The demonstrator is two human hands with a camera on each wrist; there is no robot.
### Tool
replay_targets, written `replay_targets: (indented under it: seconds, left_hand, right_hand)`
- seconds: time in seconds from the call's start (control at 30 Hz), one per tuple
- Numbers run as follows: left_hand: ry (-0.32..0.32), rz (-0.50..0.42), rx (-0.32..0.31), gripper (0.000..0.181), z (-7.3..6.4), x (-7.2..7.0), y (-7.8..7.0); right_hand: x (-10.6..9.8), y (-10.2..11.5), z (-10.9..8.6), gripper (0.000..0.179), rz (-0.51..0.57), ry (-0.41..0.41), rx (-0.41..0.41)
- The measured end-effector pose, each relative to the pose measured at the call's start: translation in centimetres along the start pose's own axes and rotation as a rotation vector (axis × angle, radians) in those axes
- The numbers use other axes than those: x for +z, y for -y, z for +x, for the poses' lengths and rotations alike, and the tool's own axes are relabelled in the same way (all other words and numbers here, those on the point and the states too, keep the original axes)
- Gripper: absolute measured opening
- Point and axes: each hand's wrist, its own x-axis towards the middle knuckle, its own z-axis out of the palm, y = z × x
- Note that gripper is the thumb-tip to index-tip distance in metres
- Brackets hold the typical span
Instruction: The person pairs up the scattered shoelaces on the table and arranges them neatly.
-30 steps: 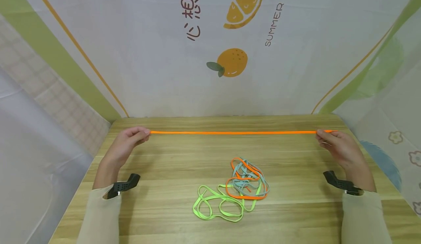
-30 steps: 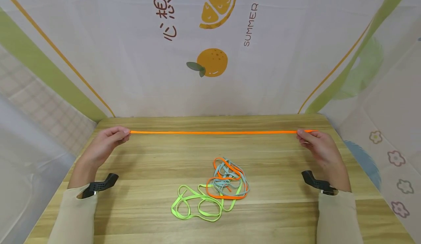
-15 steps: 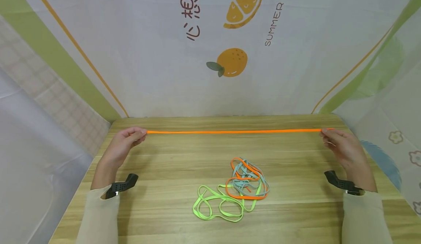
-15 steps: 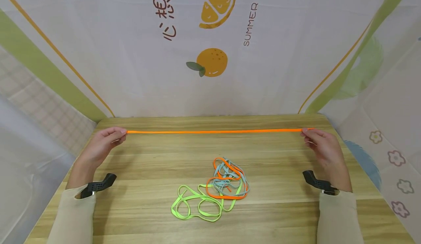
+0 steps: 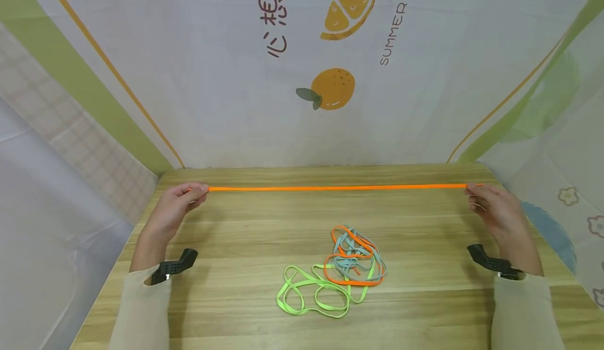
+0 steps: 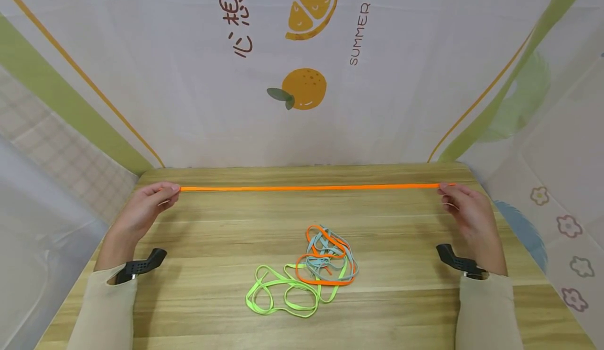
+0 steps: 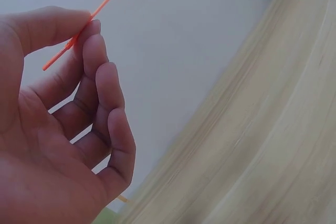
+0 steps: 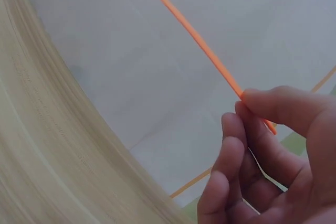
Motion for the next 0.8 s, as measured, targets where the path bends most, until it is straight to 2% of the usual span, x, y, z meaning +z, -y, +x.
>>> replay_targets:
  seconds: [0.13, 0.27, 0.4, 0.5, 0.6, 0.8]
  left_hand:
    - [-0.018, -0.021, -0.015, 0.023, 0.1, 0.3, 0.0]
    - [-0.033, -0.030, -0.038, 0.023, 0.2, 0.4, 0.0]
    - [-0.046, -0.097, -0.058, 0.022, 0.2, 0.6, -0.1]
    - [-0.056, -0.182, -0.064, 0.021, 0.3, 0.8, 0.0]
    - [-0.061, -0.216, -0.067, 0.022, 0.3, 1.0, 0.2]
    - [-0.050, -0.181, -0.081, 0.017, 0.7, 1.3, 0.9]
  right_hand:
    - [0.1, 0.1, 0.0, 0.029, 0.071, -0.009, 0.013]
    - [0.0, 0.0, 0.1, 0.029, 0.090, 0.008, 0.013]
    - [-0.1, -0.1, 0.2, 0.030, 0.064, 0.026, 0.015]
    - [-0.2, -0.2, 0.3, 0.032, 0.055, 0.032, 0.039]
    - [-0.2, -0.3, 0.3, 0.031, 0.062, 0.023, 0.070]
    - [-0.5, -0.2, 0.1, 0.029, 0.052, -0.026, 0.126]
